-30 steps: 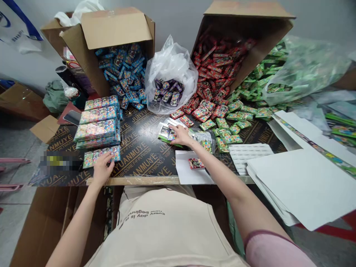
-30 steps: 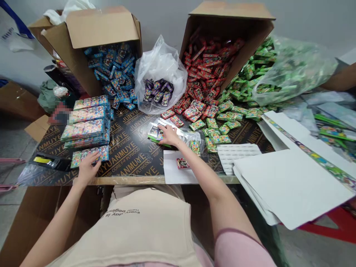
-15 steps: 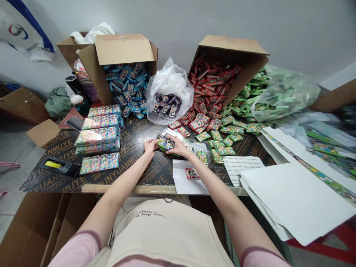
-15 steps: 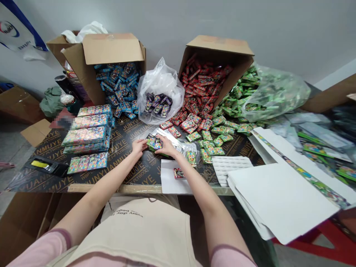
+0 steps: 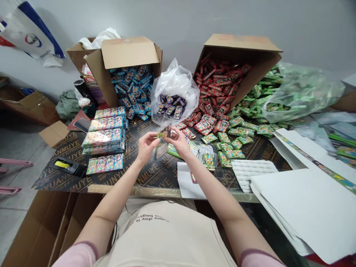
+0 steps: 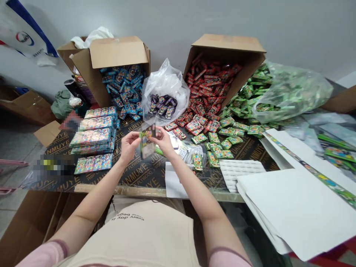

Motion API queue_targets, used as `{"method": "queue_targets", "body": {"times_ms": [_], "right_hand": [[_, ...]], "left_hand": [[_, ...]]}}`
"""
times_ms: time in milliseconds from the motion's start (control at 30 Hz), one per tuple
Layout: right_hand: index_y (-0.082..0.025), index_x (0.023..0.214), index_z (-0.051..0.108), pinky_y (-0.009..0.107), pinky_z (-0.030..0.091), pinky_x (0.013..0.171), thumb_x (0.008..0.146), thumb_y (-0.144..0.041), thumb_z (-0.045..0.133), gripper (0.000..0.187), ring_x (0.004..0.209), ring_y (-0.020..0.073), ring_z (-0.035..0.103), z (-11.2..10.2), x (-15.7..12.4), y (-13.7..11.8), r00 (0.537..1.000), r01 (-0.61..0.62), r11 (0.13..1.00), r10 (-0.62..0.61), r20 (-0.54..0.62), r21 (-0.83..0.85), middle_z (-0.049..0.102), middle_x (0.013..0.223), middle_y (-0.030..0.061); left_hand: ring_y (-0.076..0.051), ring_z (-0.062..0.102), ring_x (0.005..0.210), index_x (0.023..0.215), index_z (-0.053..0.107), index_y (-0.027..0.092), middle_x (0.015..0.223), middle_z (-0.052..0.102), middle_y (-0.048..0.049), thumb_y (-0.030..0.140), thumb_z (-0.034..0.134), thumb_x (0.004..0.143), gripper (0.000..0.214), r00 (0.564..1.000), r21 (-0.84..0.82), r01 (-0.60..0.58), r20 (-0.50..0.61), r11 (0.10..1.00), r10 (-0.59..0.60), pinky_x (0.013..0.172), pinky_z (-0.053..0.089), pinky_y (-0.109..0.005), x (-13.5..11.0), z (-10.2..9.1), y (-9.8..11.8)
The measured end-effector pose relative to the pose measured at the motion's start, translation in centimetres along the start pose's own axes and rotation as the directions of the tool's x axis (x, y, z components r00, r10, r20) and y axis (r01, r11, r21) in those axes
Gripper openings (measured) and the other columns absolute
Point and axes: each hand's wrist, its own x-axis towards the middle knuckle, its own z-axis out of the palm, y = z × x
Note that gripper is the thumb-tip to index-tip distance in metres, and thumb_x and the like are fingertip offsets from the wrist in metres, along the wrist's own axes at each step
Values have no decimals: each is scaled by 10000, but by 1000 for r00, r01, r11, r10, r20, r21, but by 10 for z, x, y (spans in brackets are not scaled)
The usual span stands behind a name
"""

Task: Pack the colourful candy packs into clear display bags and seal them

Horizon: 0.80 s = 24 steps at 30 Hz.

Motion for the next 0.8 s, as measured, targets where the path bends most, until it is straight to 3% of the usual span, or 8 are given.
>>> {"method": "queue_targets", "body": {"times_ms": [100, 167, 233, 333, 467, 633, 800], "right_hand": [[-281, 1190, 510, 336, 509, 807, 610, -431, 817, 673, 708, 148, 610, 28, -14, -5, 988, -30, 958, 71, -135, 286, 617, 735, -56], [-285, 1232, 475, 313, 502, 788, 596, -383, 826, 733, 707, 137, 588, 40, -26, -4, 961, -18, 960, 93, -260, 278, 581, 746, -61], [-282, 1278, 447, 325, 490, 827, 615, -361, 810, 760, 821, 153, 591, 47, -38, -4, 920, 1, 987, 62, -386, 162, 589, 889, -18], [-280, 1319, 434, 385, 440, 951, 645, -337, 790, 764, 1087, 209, 528, 48, -51, -11, 868, 51, 988, -117, -483, -149, 535, 1189, 58], [-271, 1302, 460, 430, 411, 998, 678, -334, 768, 698, 1134, 239, 497, 47, -57, -24, 871, 149, 896, -319, -374, -418, 527, 1236, 65], [-250, 1251, 473, 384, 463, 944, 797, -400, 663, 515, 1096, 231, 536, 63, -61, -33, 841, 198, 890, -370, -395, -412, 544, 1178, 88], [-255, 1222, 478, 352, 493, 880, 958, -386, 388, 308, 1030, 204, 577, 75, -69, -44, 833, 231, 930, -342, -435, -287, 559, 1119, 92]], "left_hand": [[-277, 567, 1196, 1089, 673, 217, 1153, 689, -65, 640, 738, 602, 649, 957, -263, 244, 221, 933, -188, 1036, 414, -382, -22, 8, 4], [-298, 530, 1257, 1145, 653, 224, 1225, 667, -65, 708, 654, 649, 693, 902, -356, 416, 282, 837, -328, 1085, 374, -417, -34, 10, 2], [-305, 533, 1260, 1168, 645, 213, 1238, 665, -69, 695, 611, 699, 673, 866, -412, 498, 282, 763, -413, 1100, 363, -428, -43, 11, -1], [-298, 524, 1273, 1183, 639, 182, 1222, 675, -79, 594, 569, 792, 572, 832, -448, 554, 264, 702, -488, 1114, 346, -423, -51, 10, -3], [-295, 491, 1305, 1192, 625, 156, 1192, 684, -96, 556, 543, 832, 544, 773, -422, 633, 298, 649, -560, 1121, 338, -429, -60, 15, 0], [-311, 536, 1246, 1160, 634, 147, 1128, 697, -125, 671, 532, 781, 654, 773, -349, 635, 283, 689, -568, 1020, 443, -410, -70, 27, -1], [-319, 614, 1120, 1146, 640, 150, 1045, 725, -116, 768, 489, 727, 762, 778, -272, 629, 203, 729, -595, 922, 495, -402, -77, 22, -4]]}}
